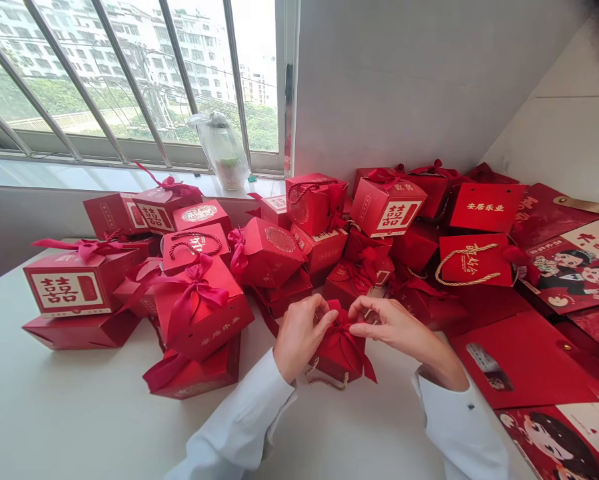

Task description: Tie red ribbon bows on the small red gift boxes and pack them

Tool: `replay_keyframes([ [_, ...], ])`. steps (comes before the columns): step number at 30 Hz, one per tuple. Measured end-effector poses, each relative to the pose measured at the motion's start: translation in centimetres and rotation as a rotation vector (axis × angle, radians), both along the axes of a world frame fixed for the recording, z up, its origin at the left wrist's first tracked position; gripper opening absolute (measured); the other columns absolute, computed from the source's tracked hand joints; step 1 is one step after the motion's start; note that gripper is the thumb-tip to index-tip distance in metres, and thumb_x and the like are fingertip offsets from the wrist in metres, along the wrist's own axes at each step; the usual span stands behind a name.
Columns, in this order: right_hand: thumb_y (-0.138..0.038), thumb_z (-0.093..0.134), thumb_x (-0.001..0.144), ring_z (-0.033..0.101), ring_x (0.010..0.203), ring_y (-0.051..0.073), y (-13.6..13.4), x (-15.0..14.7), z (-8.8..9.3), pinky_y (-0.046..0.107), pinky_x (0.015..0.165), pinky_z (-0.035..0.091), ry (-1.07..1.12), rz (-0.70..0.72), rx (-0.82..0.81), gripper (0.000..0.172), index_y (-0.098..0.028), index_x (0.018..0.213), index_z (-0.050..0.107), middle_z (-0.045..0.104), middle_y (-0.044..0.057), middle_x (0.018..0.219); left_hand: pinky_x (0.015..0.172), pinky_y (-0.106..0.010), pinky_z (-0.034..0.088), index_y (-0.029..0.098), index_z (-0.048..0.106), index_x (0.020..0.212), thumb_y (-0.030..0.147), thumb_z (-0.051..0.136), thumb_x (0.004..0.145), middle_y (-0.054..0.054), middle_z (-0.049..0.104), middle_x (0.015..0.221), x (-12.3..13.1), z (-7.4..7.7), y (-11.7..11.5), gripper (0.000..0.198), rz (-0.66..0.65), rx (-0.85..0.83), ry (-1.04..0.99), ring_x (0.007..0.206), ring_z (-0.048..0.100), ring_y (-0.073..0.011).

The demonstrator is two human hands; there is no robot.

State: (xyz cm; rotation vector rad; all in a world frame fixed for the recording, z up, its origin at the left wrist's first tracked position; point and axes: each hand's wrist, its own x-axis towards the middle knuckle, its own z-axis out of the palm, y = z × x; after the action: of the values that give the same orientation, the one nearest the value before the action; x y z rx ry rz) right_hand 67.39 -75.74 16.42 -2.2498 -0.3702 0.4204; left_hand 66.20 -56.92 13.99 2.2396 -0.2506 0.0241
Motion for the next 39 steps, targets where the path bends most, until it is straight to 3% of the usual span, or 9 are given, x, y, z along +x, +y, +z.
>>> replay_keyframes([
  [5,-0.028,0.064,0.073,0.045,0.061,0.011,0.2,0.0,-0.3,0.023,0.055,0.032,0.015,0.014,0.011,0.011,-0.021,0.081,0.062,0.057,-0.004,0.068,0.062,-0.020,0.035,0.016,0.064,0.074,0.030,0.052,0.082,-0.001,0.064,0.073,0.5,0.1,0.1,0.020,-0.008,-0.101,0.003,0.065,0.053,-0.0121],
  [10,-0.024,0.062,0.071,0.047,0.063,0.012,0.5,0.0,-0.2,0.023,0.057,0.033,-0.008,0.026,-0.006,0.010,-0.021,0.081,0.063,0.058,-0.004,0.070,0.055,-0.022,0.029,0.016,0.071,0.076,0.038,0.051,0.083,0.001,0.058,0.060,0.7,0.1,0.4,0.031,-0.053,-0.087,0.081,0.056,0.043,-0.0102],
  [15,-0.021,0.061,0.070,0.047,0.061,0.012,0.5,0.2,-0.2,0.023,0.056,0.033,-0.035,0.041,-0.004,0.007,-0.020,0.077,0.061,0.056,-0.004,0.064,0.054,-0.022,0.029,0.016,0.070,0.073,0.040,0.064,0.074,0.002,0.056,0.060,0.7,-0.4,0.2,0.024,-0.010,-0.092,0.070,0.057,0.043,-0.0107],
  [21,-0.028,0.064,0.072,0.049,0.061,0.012,0.3,0.3,-0.6,0.023,0.056,0.034,0.003,0.013,0.026,0.010,-0.020,0.076,0.060,0.057,-0.004,0.064,0.074,-0.025,0.040,0.017,0.072,0.080,0.034,0.064,0.076,-0.002,0.066,0.079,1.1,-1.2,0.1,0.019,0.005,-0.200,0.035,0.078,0.058,-0.0166],
  [27,-0.027,0.062,0.072,0.049,0.060,0.012,0.2,0.3,-0.5,0.022,0.055,0.034,0.011,0.010,0.034,0.008,-0.020,0.075,0.062,0.057,-0.004,0.062,0.084,-0.027,0.042,0.020,0.074,0.080,0.031,0.071,0.070,-0.006,0.066,0.102,1.2,-1.2,0.1,0.015,-0.069,-0.261,0.043,0.094,0.060,-0.0200],
  [33,-0.026,0.060,0.072,0.044,0.056,0.011,0.6,0.3,-0.2,0.022,0.052,0.029,-0.051,-0.003,-0.033,0.007,-0.019,0.068,0.061,0.055,-0.005,0.058,0.080,-0.025,0.045,0.019,0.073,0.093,0.025,0.066,0.075,-0.004,0.071,0.094,1.0,-1.0,-0.1,0.020,-0.161,-0.331,0.042,0.090,0.062,-0.0189],
  [39,-0.025,0.060,0.071,0.043,0.055,0.011,0.7,0.3,-0.4,0.022,0.051,0.029,-0.061,0.005,-0.045,0.008,-0.019,0.065,0.060,0.053,-0.005,0.056,0.073,-0.023,0.043,0.019,0.071,0.086,0.026,0.063,0.077,0.000,0.071,0.082,0.7,-1.3,-0.4,0.014,-0.153,-0.311,0.010,0.079,0.061,-0.0164],
])
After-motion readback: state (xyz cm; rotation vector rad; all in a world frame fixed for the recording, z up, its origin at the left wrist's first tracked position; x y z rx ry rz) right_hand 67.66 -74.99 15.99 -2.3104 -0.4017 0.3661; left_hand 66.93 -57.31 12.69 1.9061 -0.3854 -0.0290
